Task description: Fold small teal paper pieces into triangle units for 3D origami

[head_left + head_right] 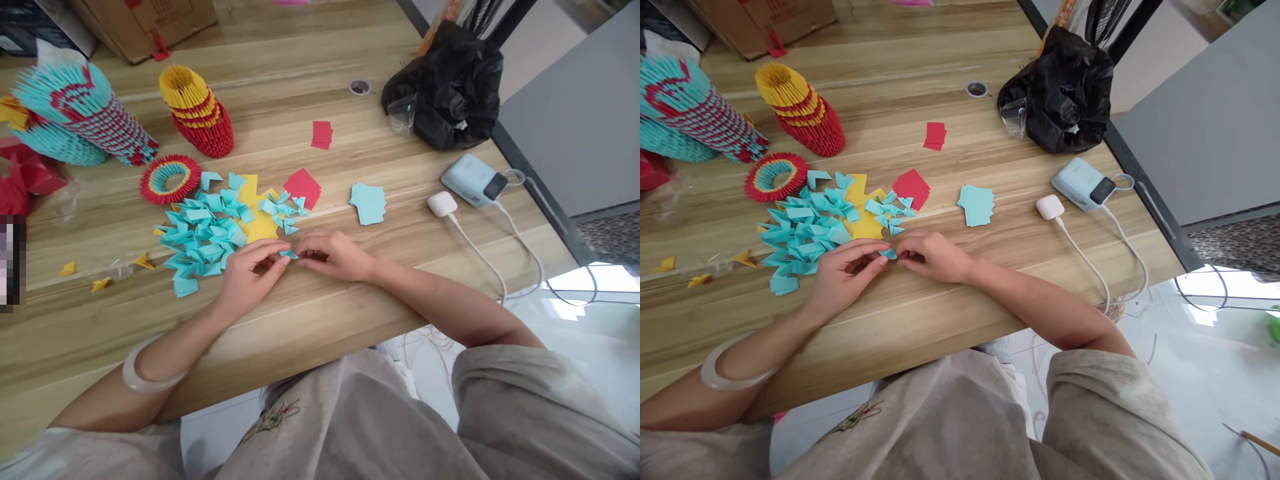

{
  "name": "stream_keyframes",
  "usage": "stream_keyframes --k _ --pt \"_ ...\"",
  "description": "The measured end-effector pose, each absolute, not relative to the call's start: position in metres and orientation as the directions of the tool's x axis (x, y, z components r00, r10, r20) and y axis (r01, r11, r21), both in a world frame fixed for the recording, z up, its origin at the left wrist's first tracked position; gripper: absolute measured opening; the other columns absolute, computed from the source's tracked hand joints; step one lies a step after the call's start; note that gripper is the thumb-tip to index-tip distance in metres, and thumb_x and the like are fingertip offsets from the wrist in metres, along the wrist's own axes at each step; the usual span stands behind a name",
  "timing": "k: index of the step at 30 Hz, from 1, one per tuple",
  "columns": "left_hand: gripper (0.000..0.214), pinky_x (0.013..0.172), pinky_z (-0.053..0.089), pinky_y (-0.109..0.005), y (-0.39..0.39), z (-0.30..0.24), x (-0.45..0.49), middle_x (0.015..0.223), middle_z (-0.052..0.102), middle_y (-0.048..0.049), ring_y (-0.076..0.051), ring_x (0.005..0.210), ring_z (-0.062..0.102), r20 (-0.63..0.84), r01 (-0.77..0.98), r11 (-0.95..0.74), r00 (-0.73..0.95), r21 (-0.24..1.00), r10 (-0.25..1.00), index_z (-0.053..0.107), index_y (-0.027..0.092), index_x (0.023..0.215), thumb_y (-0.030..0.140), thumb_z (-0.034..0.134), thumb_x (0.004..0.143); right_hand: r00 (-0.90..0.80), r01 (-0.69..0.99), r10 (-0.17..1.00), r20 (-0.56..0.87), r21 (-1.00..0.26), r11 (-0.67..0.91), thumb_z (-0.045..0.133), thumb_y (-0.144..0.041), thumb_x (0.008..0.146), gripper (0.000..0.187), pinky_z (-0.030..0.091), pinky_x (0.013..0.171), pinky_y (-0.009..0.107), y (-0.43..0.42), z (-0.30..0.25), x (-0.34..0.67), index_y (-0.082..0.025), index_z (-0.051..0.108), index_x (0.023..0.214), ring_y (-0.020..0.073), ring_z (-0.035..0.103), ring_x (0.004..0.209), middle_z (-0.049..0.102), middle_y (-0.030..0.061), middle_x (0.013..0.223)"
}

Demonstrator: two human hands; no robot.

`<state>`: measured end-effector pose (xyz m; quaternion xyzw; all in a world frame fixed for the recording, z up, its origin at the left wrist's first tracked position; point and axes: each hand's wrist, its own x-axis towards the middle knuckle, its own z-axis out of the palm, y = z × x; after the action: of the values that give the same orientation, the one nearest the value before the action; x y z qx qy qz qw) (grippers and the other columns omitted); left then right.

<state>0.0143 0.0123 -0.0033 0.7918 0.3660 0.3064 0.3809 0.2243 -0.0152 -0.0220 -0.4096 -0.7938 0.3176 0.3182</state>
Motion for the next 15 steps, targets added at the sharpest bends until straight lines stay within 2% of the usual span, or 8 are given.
stream_keyframes --k 4,8,11,15 --pt "0.02 0.058 0.055 -0.02 0.0132 -0.0042 0.0149 0.095 0.072 -0.0068 -0.012 0.07 0.064 0.209 0.349 -0.454 0.554 0.82 0.806 0.074 0.018 0.094 0.034 0.065 0.086 -0.424 0.434 0.88 0.215 -0.805 0.405 0.056 -0.024 0.088 0.012 0.043 0.067 0.019 -0.0174 -0.0204 0.2236 -0.013 0.06 0.088 0.0078 0.053 0.071 0.061 0.0022 0.078" --pt "0.02 0.059 0.055 -0.02 0.0131 -0.0035 0.0151 0.097 0.072 -0.0065 -0.012 0.071 0.065 0.208 0.381 -0.501 0.596 0.777 0.776 0.074 0.018 0.094 0.034 0.065 0.086 -0.393 0.369 0.905 0.165 -0.873 0.32 0.054 -0.022 0.088 0.02 0.047 0.066 0.017 -0.0203 -0.0191 0.2237 -0.013 0.055 0.106 0.0068 0.057 0.071 0.064 0.0016 0.084" --pt "0.021 0.06 0.055 -0.021 0.0128 -0.0037 0.0147 0.099 0.072 -0.0064 -0.013 0.074 0.066 0.206 0.397 -0.524 0.614 0.754 0.762 0.074 0.019 0.095 0.036 0.065 0.086 -0.408 0.375 0.896 0.175 -0.863 0.339 0.052 -0.022 0.09 0.026 0.048 0.07 0.018 -0.0207 -0.0191 0.2241 -0.015 0.056 0.115 0.0068 0.059 0.074 0.067 0.0024 0.09" --pt "0.021 0.062 0.056 -0.022 0.0128 -0.0053 0.014 0.101 0.072 -0.0063 -0.014 0.076 0.067 0.212 0.405 -0.535 0.615 0.742 0.759 0.074 0.019 0.096 0.036 0.064 0.087 -0.412 0.403 0.881 0.231 -0.821 0.404 0.055 -0.024 0.091 0.021 0.048 0.072 0.018 -0.0201 -0.0202 0.2237 -0.015 0.063 0.109 0.0078 0.06 0.079 0.068 0.0043 0.094"
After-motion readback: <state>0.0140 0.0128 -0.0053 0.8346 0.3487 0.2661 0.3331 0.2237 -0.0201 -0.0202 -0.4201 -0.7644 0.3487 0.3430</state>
